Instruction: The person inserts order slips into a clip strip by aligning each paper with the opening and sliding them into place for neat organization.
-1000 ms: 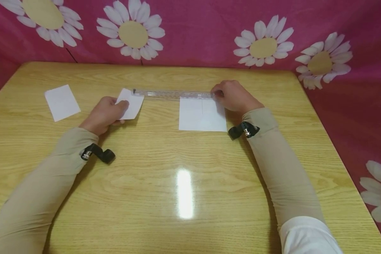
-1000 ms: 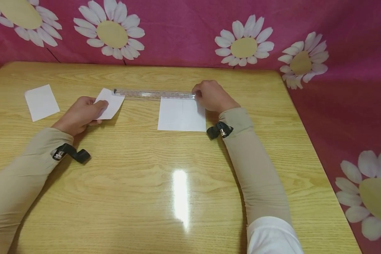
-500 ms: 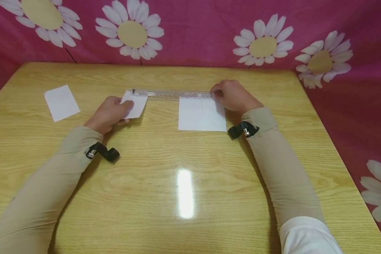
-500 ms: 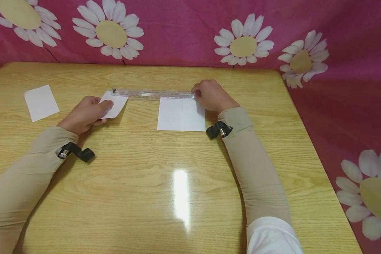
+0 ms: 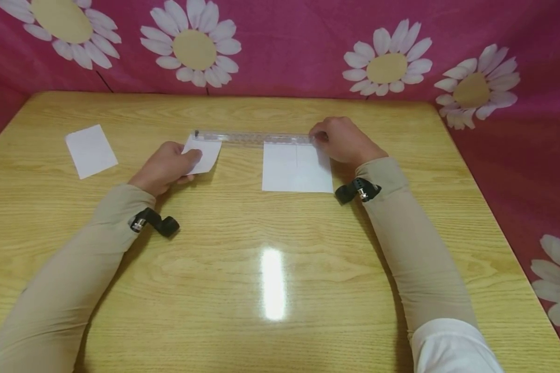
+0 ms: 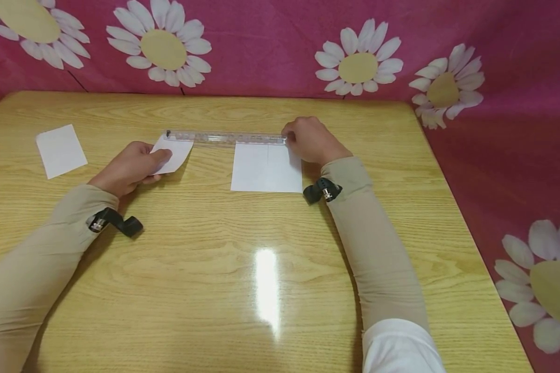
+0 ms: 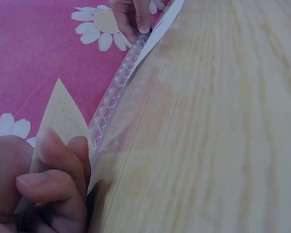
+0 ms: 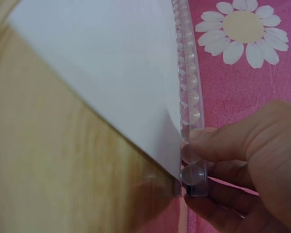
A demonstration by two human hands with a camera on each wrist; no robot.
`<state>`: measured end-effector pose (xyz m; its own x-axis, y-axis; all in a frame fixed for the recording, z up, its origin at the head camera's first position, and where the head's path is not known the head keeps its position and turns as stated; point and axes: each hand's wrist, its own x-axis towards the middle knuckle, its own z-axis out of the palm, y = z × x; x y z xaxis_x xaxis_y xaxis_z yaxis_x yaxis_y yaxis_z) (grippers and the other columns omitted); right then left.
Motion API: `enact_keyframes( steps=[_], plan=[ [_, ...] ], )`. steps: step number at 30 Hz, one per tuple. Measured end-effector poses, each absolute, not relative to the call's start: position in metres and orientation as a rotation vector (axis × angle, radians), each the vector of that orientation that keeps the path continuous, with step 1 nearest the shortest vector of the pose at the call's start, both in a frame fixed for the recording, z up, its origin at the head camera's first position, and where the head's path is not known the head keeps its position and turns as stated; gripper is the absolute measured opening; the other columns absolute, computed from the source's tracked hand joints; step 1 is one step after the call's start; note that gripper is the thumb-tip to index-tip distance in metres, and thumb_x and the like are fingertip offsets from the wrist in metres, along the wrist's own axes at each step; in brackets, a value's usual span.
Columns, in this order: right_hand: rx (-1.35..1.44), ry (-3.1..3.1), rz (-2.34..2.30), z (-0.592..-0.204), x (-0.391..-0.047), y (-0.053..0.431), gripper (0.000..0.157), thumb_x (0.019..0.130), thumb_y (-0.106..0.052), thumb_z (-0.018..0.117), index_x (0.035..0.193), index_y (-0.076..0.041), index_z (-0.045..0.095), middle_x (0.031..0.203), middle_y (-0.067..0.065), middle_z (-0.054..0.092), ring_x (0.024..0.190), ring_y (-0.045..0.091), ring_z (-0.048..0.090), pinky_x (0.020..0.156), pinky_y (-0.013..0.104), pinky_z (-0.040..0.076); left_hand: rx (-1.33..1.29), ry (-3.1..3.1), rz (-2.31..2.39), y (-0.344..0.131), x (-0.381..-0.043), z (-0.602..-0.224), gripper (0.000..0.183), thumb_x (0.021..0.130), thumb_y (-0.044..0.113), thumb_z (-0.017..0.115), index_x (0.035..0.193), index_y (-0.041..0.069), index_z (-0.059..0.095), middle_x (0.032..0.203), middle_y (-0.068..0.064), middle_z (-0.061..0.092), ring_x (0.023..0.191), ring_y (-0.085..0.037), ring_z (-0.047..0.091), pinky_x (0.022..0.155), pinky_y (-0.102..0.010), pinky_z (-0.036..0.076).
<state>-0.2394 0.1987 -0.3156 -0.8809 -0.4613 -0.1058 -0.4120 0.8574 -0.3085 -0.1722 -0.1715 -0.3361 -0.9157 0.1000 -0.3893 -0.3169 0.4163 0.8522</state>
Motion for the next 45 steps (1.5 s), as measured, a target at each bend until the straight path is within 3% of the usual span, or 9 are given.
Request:
enact_keyframes(
  steps=[9, 16, 27, 37, 45],
  plan=[
    [-0.657, 2.848, -0.427, -0.316, -0.24, 0.199, 0.032, 0.105, -0.012, 0.054, 0.133, -0.006, 0.069, 0.132, 0.016, 0.071, 0.117, 0.031, 0.064, 0.112, 0.047, 0.05, -0.153, 2.299, 1.462, -0.17, -0.173, -0.335, 0.046, 0.11, 0.027, 0.044, 0.133, -0.012, 0.046, 0.079, 0.003, 0.058, 0.055, -0.002, 0.051, 0.05, -0.017, 0.042],
    [-0.668, 2.836, -0.448, -0.317, -0.24, 0.199, 0.033, 0.105, -0.013, 0.054, 0.133, -0.005, 0.068, 0.132, 0.017, 0.07, 0.116, 0.031, 0.063, 0.112, 0.047, 0.049, -0.096, 2.272, 1.524, -0.167, -0.172, -0.336, 0.031, 0.109, 0.023, 0.044, 0.115, -0.007, 0.051, 0.066, 0.006, 0.054, 0.048, -0.003, 0.043, 0.048, -0.018, 0.036],
    [-0.684, 2.839, -0.457, -0.316, -0.239, 0.198, 0.033, 0.105, -0.014, 0.054, 0.134, -0.005, 0.068, 0.13, 0.017, 0.07, 0.11, 0.029, 0.06, 0.11, 0.046, 0.05, -0.085, 2.257, 1.511, -0.164, -0.172, -0.334, 0.033, 0.111, 0.025, 0.043, 0.116, -0.006, 0.054, 0.06, 0.008, 0.054, 0.047, -0.002, 0.043, 0.048, -0.019, 0.036],
    [-0.692, 2.833, -0.45, -0.315, -0.237, 0.198, 0.034, 0.106, -0.01, 0.051, 0.136, -0.007, 0.067, 0.133, 0.016, 0.069, 0.116, 0.029, 0.06, 0.114, 0.046, 0.048, -0.093, 2.249, 1.511, -0.16, -0.173, -0.332, 0.035, 0.111, 0.024, 0.043, 0.122, -0.007, 0.053, 0.07, 0.006, 0.056, 0.049, -0.003, 0.044, 0.05, -0.018, 0.039],
    [-0.733, 2.844, -0.432, -0.316, -0.237, 0.201, 0.035, 0.106, -0.008, 0.052, 0.138, -0.012, 0.066, 0.124, 0.017, 0.071, 0.1, 0.028, 0.056, 0.1, 0.041, 0.051, -0.122, 2.22, 1.506, -0.156, -0.173, -0.33, 0.04, 0.112, 0.027, 0.043, 0.132, -0.007, 0.05, 0.08, 0.003, 0.057, 0.051, -0.004, 0.045, 0.052, -0.019, 0.04]
  ],
)
